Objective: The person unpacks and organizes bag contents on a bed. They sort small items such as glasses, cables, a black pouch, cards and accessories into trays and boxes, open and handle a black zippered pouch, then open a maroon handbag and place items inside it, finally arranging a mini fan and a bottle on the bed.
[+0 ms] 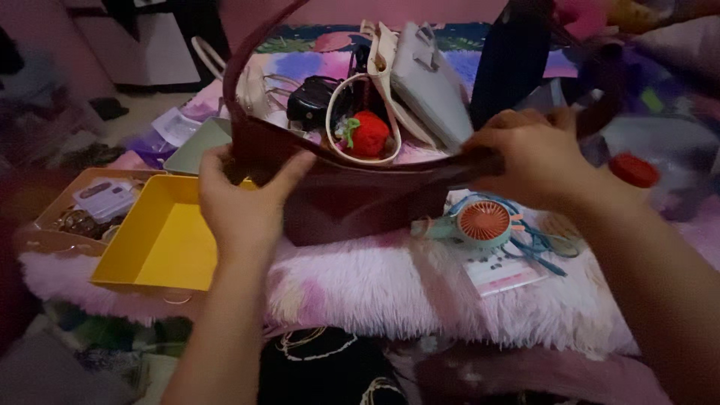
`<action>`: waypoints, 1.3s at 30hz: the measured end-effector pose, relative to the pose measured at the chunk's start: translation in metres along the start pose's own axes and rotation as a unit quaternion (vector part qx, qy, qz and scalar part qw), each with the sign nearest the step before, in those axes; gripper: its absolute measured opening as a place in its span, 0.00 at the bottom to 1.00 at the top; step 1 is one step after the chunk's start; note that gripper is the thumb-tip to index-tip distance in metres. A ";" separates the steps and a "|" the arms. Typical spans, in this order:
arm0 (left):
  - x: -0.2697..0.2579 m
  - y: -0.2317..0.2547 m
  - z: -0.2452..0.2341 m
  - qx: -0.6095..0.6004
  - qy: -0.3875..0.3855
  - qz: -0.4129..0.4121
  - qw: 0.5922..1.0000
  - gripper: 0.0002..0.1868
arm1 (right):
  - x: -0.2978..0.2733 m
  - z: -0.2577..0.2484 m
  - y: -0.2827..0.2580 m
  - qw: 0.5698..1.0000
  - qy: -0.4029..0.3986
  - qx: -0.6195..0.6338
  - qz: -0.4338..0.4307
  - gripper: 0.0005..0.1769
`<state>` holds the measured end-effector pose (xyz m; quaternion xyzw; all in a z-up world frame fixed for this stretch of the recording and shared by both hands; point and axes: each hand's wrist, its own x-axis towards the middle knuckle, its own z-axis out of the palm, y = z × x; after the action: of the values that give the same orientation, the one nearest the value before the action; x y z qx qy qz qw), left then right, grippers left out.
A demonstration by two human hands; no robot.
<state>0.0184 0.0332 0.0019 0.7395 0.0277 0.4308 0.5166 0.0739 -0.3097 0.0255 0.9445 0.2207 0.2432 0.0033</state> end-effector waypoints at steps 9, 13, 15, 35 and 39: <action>0.006 -0.033 0.017 0.014 0.021 0.008 1.000 0.35 | 0.041 0.000 -0.060 0.990 -0.103 0.093 -0.025 0.25; 0.031 -0.038 0.025 -0.030 0.040 0.005 0.999 0.38 | 0.063 0.003 -0.072 0.977 -0.148 0.154 0.017 0.17; 0.043 -0.037 0.031 -0.032 0.058 0.007 0.998 0.38 | 0.075 0.002 -0.073 0.983 -0.131 0.127 0.000 0.16; 0.167 -0.010 0.144 0.024 -0.157 0.194 0.968 0.31 | 0.180 -0.060 -0.054 0.900 -0.225 0.357 0.106 0.19; 0.138 -0.016 0.127 -0.005 -0.128 0.146 0.981 0.22 | 0.193 -0.059 -0.073 0.921 -0.221 0.277 0.164 0.19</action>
<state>0.1958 0.0139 0.0618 0.7817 -0.1492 0.4038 0.4513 0.1680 -0.1691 0.1578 0.9603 0.1151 -0.0454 -0.2502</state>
